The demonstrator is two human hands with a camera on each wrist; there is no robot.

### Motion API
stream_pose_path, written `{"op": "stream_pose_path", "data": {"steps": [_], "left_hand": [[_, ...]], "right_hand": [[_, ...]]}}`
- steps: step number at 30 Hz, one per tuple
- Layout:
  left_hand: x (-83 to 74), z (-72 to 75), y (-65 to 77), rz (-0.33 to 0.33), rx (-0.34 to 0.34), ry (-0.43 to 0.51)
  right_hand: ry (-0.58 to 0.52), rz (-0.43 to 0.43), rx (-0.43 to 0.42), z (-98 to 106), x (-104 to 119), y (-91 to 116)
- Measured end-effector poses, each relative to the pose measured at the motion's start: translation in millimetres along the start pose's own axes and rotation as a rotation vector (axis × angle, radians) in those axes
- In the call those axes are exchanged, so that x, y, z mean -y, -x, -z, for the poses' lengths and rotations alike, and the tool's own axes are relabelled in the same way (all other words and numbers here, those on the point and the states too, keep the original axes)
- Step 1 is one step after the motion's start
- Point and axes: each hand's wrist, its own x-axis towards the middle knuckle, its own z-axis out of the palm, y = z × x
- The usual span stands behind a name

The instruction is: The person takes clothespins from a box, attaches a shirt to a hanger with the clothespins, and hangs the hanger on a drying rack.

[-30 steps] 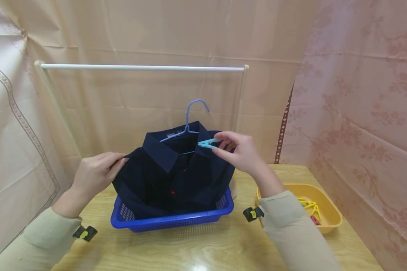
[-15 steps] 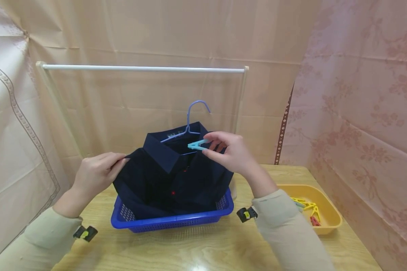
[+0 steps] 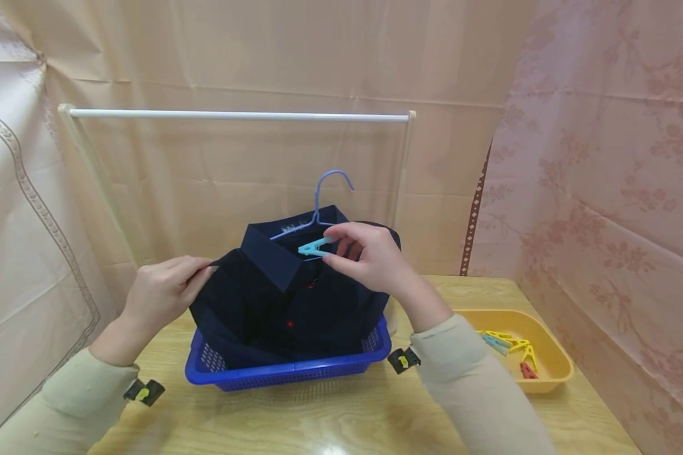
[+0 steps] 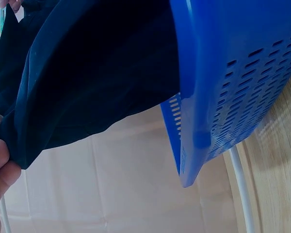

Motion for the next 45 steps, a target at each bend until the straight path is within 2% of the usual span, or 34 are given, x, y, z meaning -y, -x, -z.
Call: {"op": "stream_pose_path", "data": {"steps": [7, 13, 18, 25, 33, 45], "left_hand": [[-0.8, 0.6, -1.3, -0.002, 0.004, 0.000], [-1.1, -0.8, -2.1, -0.020, -0.027, 0.005], [-2.4, -1.2, -3.3, -0.022, -0.039, 0.010], [-3.2, -0.7, -5.6, -0.025, -0.041, 0.017], [-4.2, 1.4, -9.3, -0.002, 0.033, 0.007], [-3.9, -0.4, -10.1, -0.020, 0.011, 0.011]], "right_hand": [[-0.012, 0.027, 0.007, -7, 6, -6], [-0.049, 0.080, 0.014, -14, 9, -11], [-0.085, 0.125, 0.015, -26, -3, -13], [-0.062, 0.133, 0.043, -38, -24, -17], [-0.017, 0.159, 0.039, -43, -22, -25], [-0.014, 0.144, 0.030, -53, -21, -32]]}}
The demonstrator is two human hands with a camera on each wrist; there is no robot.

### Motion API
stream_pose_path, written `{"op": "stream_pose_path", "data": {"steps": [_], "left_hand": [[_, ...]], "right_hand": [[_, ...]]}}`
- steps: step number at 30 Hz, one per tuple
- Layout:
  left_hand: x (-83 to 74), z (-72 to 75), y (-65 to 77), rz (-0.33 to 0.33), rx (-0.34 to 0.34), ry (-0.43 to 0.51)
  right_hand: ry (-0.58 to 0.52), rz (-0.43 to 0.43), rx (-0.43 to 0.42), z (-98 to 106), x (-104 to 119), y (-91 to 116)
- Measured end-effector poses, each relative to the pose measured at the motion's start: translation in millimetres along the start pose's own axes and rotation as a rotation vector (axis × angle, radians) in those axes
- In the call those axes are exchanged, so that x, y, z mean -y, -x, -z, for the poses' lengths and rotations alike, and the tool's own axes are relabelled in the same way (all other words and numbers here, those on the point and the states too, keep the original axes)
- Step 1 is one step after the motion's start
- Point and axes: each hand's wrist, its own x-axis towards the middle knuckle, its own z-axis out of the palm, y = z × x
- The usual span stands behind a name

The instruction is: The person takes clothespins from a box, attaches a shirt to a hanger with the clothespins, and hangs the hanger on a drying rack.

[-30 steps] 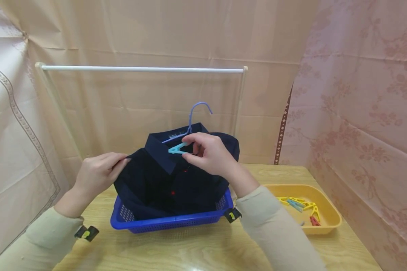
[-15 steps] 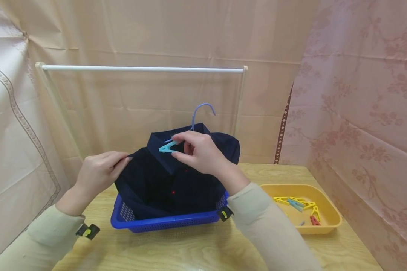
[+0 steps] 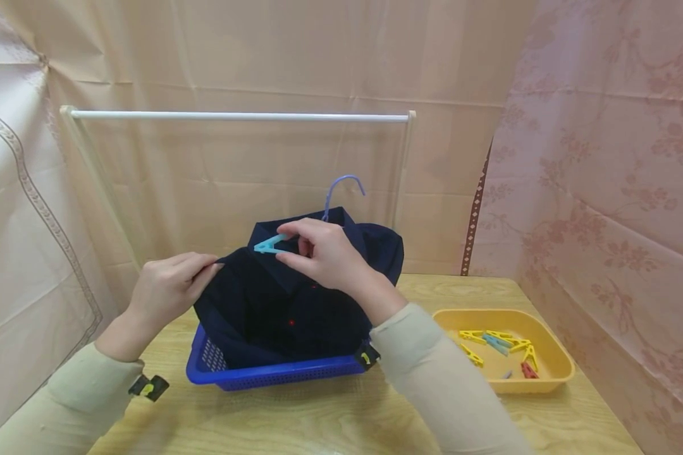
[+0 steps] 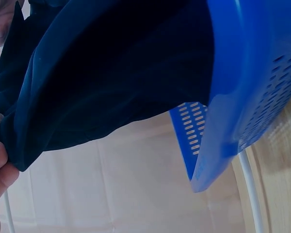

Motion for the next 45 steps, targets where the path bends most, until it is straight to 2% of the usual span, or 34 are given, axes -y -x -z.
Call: {"op": "stream_pose_path", "data": {"steps": [9, 16, 21, 26, 34, 45], "left_hand": [[-3.0, 2.2, -2.6, 0.011, 0.019, 0.009], [-2.8, -2.3, -2.7, -0.035, -0.059, 0.020], [-2.4, -2.3, -3.3, -0.018, -0.022, 0.011], [-2.4, -2.7, -4.1, -0.019, -0.007, 0.014], [-4.7, -2.0, -7.3, -0.008, 0.036, 0.015], [-9.1, -2.9, -9.7, -0.042, 0.052, -0.022]], "right_hand": [[0.046, 0.022, 0.001, -5, 5, -5], [0.120, 0.092, 0.021, -7, 8, -5], [0.177, 0.168, 0.022, -8, 9, -6], [0.223, 0.209, 0.035, -8, 10, -8], [0.304, 0.236, 0.071, -8, 13, -12], [0.376, 0.225, 0.170, -11, 16, -17]]}}
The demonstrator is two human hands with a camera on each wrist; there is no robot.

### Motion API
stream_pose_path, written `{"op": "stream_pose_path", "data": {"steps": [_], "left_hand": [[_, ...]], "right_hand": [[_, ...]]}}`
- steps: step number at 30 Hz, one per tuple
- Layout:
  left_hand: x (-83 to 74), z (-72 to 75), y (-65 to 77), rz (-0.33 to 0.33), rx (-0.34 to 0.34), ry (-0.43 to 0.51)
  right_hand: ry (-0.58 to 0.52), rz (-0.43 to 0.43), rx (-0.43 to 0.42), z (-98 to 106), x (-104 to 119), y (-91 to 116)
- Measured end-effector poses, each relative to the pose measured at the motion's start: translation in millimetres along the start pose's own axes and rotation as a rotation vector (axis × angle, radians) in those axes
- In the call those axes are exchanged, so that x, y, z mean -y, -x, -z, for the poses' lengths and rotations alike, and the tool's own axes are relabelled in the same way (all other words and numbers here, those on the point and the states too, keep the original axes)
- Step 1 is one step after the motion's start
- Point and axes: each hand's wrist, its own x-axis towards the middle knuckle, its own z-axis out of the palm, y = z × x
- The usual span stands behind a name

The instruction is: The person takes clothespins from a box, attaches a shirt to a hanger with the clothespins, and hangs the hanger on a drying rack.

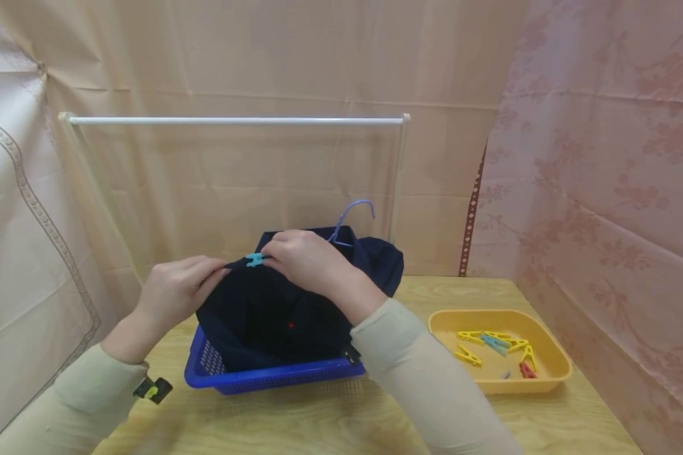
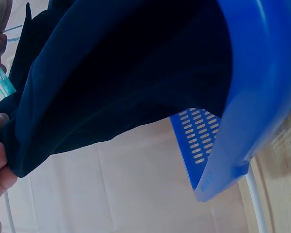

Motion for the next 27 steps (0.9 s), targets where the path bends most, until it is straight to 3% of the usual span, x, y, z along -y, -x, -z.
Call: {"op": "stream_pose_path", "data": {"steps": [12, 19, 27], "left_hand": [[0.3, -3.4, -0.7, 0.014, 0.006, -0.012], [2.7, -4.3, -0.3, 0.026, 0.003, 0.009], [3.9, -2.7, -1.1, 0.051, -0.007, 0.032]], "right_hand": [[-0.037, -0.062, 0.077, -3, -3, -2], [-0.100, -0.111, 0.047, -6, -9, 3], [-0.185, -0.080, -0.030, -10, -14, 3]]}}
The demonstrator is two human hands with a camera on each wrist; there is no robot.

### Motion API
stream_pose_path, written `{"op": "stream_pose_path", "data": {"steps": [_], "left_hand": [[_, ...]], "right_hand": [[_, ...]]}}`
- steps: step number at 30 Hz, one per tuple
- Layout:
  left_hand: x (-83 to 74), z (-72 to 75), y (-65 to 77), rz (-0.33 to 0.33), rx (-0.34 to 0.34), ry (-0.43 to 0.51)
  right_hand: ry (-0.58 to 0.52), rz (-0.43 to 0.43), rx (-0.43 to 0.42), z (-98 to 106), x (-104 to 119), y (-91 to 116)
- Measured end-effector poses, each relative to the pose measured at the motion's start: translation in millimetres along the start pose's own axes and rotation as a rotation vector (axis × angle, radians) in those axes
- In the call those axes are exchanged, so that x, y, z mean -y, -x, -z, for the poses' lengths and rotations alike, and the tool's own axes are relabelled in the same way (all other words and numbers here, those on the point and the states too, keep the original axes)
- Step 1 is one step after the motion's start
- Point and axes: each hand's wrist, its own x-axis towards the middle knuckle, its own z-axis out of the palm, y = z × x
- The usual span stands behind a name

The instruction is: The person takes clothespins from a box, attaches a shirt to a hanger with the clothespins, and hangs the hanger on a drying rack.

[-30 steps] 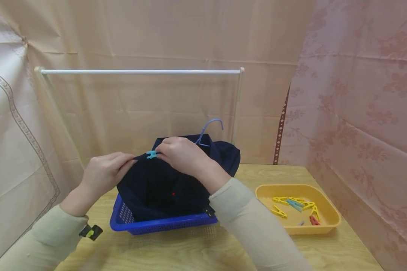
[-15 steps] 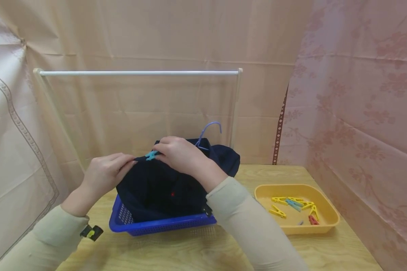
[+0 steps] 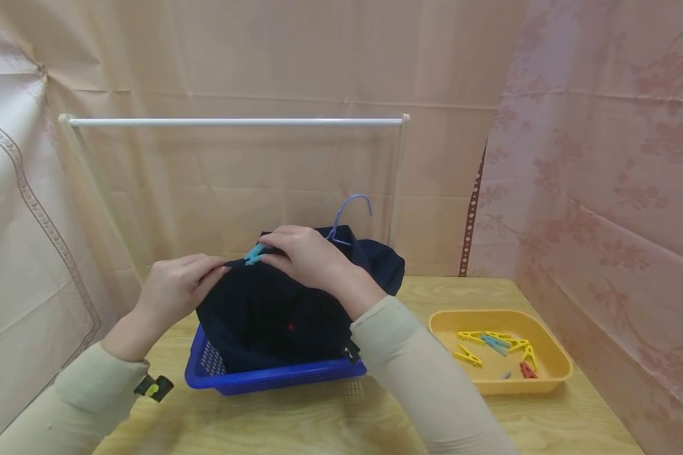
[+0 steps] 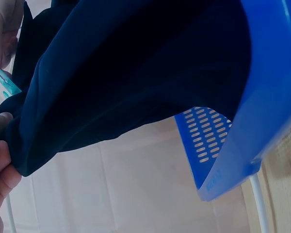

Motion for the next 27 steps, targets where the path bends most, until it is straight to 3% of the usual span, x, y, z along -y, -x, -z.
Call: {"op": "stream_pose_path", "data": {"steps": [7, 20, 27], "left_hand": [[-2.3, 0.1, -1.5, -0.009, 0.017, -0.016], [-5.0, 0.8, -5.3, -0.066, 0.025, -0.042], [-7.3, 0.9, -8.5, -0.071, -0.001, -0.037]], "right_hand": [[-0.028, -0.011, 0.006, 1.5, -2.0, 0.8], [0.056, 0.068, 0.021, 0.5, 1.1, -2.8], [0.022, 0.009, 0.054, -1.3, 1.9, -0.5]]}}
